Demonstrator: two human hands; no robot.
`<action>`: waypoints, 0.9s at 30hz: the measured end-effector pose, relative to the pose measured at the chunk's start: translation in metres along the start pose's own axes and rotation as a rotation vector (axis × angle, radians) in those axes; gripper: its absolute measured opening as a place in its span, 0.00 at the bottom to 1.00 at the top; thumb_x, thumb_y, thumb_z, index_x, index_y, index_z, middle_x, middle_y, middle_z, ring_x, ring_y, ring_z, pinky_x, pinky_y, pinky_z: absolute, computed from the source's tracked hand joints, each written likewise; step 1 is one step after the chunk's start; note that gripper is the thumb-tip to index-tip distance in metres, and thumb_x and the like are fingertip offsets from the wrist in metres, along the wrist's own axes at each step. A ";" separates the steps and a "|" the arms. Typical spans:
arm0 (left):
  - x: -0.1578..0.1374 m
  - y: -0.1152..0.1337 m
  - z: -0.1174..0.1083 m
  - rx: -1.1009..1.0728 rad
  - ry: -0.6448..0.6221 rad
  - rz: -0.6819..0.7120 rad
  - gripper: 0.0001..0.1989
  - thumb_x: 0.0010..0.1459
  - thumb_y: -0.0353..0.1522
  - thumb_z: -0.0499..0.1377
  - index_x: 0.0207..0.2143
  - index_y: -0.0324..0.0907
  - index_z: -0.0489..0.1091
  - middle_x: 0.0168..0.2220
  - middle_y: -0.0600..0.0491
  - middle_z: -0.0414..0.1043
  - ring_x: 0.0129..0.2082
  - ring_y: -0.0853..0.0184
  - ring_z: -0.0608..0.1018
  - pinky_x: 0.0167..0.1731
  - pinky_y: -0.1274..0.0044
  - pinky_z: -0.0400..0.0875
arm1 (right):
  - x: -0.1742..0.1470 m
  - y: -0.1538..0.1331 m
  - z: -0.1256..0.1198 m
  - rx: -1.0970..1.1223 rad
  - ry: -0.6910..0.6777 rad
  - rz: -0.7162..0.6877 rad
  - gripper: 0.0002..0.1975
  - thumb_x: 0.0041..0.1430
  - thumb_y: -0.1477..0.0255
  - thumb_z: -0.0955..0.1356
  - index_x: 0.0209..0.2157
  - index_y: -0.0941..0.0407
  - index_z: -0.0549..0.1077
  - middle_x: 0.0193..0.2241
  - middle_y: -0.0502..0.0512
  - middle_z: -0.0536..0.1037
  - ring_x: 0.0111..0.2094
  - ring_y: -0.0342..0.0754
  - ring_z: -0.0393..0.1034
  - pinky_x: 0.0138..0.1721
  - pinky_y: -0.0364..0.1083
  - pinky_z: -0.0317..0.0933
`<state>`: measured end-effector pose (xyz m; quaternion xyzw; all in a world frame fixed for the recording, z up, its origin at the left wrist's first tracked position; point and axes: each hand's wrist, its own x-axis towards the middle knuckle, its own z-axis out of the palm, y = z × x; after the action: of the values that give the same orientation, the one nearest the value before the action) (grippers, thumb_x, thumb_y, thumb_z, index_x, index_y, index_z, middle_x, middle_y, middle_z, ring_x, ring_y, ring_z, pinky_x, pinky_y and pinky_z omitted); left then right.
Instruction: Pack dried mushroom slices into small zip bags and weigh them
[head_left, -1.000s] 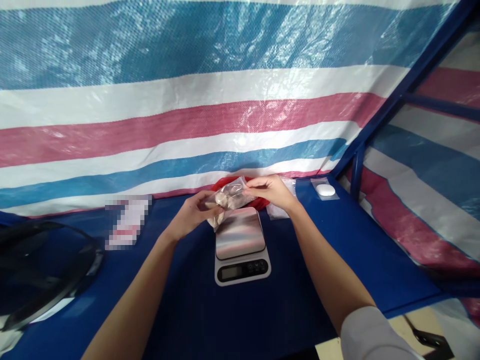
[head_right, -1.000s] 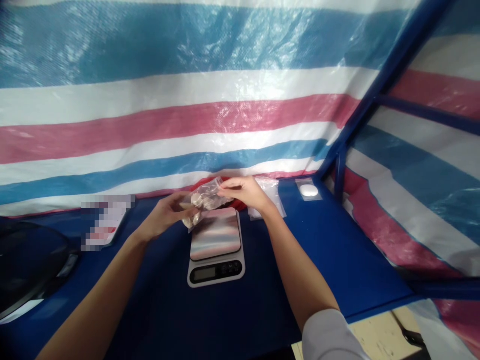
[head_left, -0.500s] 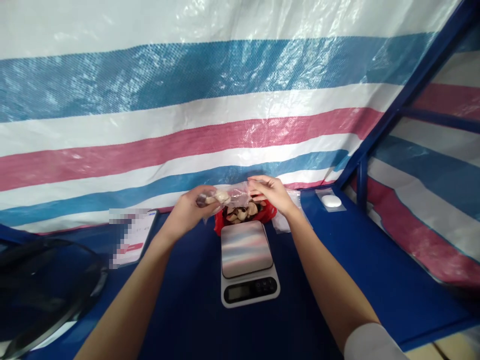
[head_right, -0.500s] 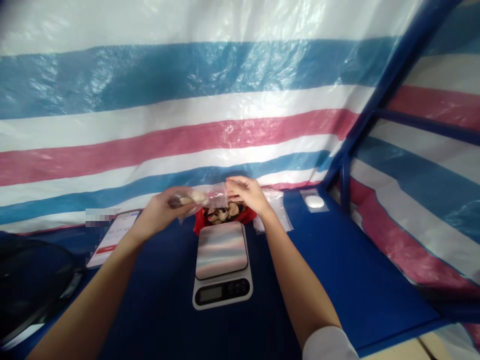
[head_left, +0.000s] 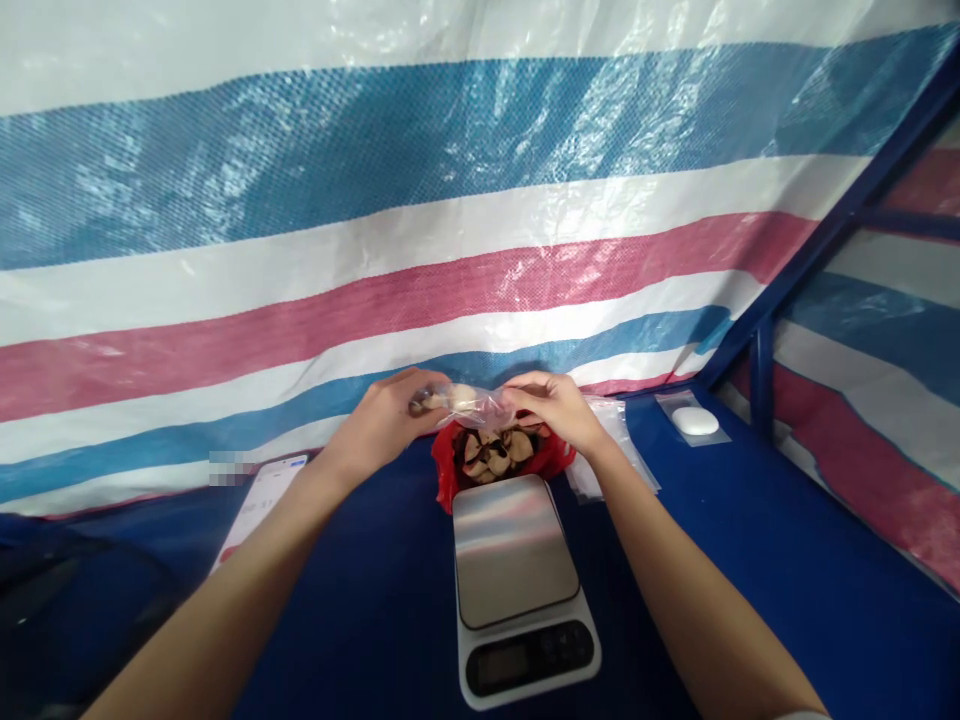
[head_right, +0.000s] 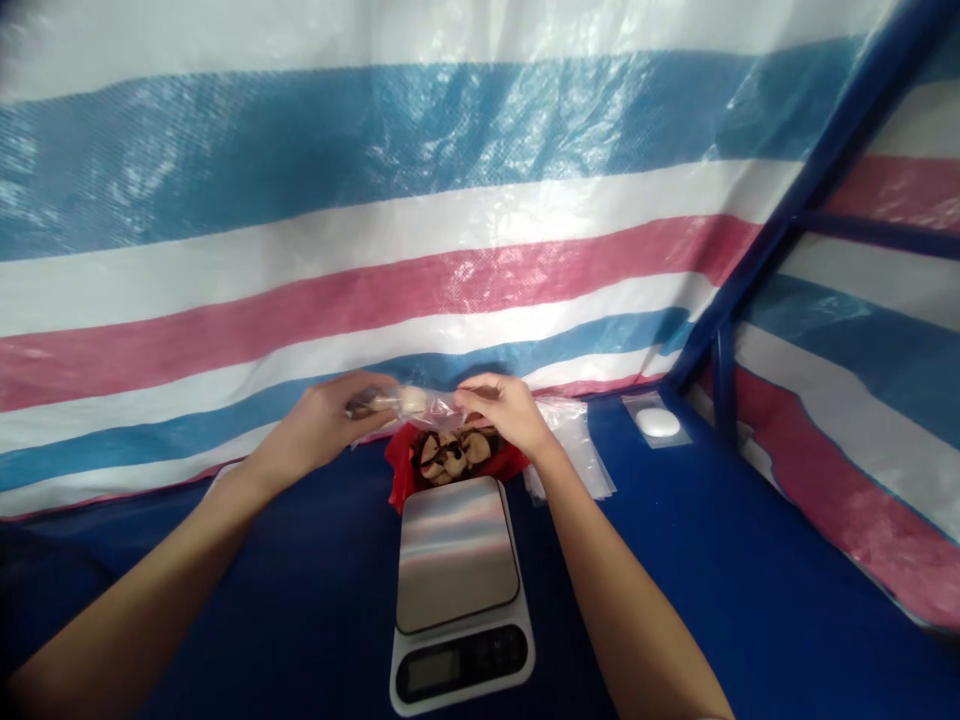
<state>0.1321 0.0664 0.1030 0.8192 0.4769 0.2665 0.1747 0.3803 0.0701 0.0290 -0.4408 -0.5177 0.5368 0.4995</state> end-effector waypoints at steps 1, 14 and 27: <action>0.004 0.002 0.002 -0.001 -0.005 0.013 0.17 0.55 0.43 0.62 0.45 0.46 0.76 0.40 0.51 0.80 0.34 0.62 0.78 0.40 0.72 0.74 | 0.000 -0.001 -0.003 -0.009 0.009 0.003 0.16 0.49 0.61 0.77 0.38 0.55 0.80 0.37 0.53 0.83 0.33 0.48 0.79 0.34 0.46 0.76; 0.030 0.011 0.021 -0.013 -0.067 0.083 0.21 0.56 0.42 0.62 0.50 0.45 0.75 0.42 0.51 0.78 0.35 0.63 0.78 0.42 0.73 0.72 | 0.003 0.007 -0.037 -0.004 -0.013 0.096 0.20 0.46 0.59 0.79 0.36 0.59 0.81 0.31 0.56 0.83 0.27 0.45 0.77 0.28 0.43 0.74; 0.015 0.000 0.016 -0.025 0.045 -0.056 0.26 0.54 0.49 0.63 0.49 0.42 0.77 0.37 0.50 0.80 0.32 0.63 0.77 0.37 0.74 0.72 | 0.011 0.029 -0.019 -0.124 -0.062 -0.028 0.14 0.52 0.59 0.75 0.35 0.55 0.84 0.31 0.53 0.84 0.31 0.50 0.78 0.31 0.46 0.74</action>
<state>0.1478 0.0789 0.0946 0.7969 0.5003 0.2857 0.1816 0.3958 0.0846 -0.0004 -0.4467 -0.5711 0.5103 0.4624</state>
